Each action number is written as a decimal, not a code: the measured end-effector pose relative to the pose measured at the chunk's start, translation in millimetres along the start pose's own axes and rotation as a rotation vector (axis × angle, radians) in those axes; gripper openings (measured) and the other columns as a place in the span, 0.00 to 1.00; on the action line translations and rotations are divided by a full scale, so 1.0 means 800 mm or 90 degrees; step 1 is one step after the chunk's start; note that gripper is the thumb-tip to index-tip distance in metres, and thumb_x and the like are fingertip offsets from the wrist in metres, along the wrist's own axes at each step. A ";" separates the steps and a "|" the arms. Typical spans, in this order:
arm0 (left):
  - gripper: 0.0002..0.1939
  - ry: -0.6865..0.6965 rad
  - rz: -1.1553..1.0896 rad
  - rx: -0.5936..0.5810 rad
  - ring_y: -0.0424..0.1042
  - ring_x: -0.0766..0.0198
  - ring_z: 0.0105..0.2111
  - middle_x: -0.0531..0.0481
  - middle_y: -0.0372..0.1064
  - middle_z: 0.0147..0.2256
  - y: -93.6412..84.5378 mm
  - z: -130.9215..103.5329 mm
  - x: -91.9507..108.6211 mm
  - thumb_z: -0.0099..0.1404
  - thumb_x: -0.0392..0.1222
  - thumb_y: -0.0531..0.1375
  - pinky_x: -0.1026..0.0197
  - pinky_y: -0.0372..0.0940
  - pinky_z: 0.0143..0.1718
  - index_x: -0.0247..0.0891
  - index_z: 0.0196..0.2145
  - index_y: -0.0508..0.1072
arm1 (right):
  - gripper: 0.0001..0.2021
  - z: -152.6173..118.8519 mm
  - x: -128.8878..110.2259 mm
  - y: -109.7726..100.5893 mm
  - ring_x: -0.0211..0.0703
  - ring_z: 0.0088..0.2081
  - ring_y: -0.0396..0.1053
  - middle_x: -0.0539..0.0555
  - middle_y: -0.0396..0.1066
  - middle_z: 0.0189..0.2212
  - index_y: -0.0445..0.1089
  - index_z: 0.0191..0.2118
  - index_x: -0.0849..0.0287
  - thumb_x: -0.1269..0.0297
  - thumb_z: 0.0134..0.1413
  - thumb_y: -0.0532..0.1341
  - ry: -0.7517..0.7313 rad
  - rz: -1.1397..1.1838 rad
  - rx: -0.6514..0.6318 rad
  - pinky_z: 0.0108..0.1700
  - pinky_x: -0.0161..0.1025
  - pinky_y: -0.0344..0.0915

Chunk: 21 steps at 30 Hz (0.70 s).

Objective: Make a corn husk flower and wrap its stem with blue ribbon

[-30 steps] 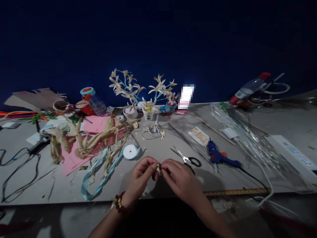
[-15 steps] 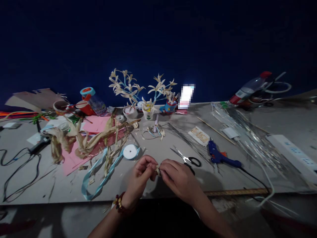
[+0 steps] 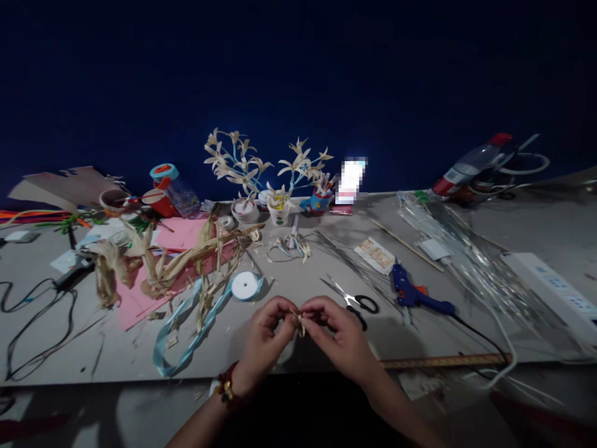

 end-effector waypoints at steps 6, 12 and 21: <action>0.08 -0.012 0.078 0.009 0.68 0.64 0.29 0.52 0.70 0.30 -0.003 -0.002 0.001 0.66 0.41 0.63 0.64 0.62 0.32 0.40 0.42 0.70 | 0.05 0.004 -0.006 -0.003 0.41 0.35 0.75 0.50 0.77 0.35 0.74 0.42 0.54 0.64 0.61 0.64 -0.001 -0.035 -0.010 0.39 0.34 0.70; 0.08 -0.022 0.045 -0.060 0.64 0.66 0.28 0.54 0.65 0.28 -0.001 -0.002 0.000 0.69 0.45 0.61 0.65 0.58 0.31 0.39 0.40 0.69 | 0.06 0.016 -0.002 -0.002 0.41 0.34 0.71 0.50 0.73 0.30 0.74 0.33 0.56 0.65 0.61 0.62 -0.018 -0.033 -0.030 0.36 0.35 0.64; 0.15 -0.081 -0.116 -0.072 0.58 0.68 0.26 0.55 0.61 0.27 0.001 -0.001 -0.006 0.68 0.53 0.62 0.66 0.55 0.28 0.37 0.41 0.72 | 0.05 0.022 0.009 -0.005 0.40 0.30 0.69 0.50 0.72 0.27 0.76 0.31 0.56 0.63 0.56 0.67 -0.020 0.101 0.066 0.32 0.34 0.63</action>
Point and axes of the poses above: each hand's wrist, its own z-axis towards the middle knuckle, its own y-axis out of the palm, x = y × z, the point moved 4 cm from there along z, towards the middle knuckle
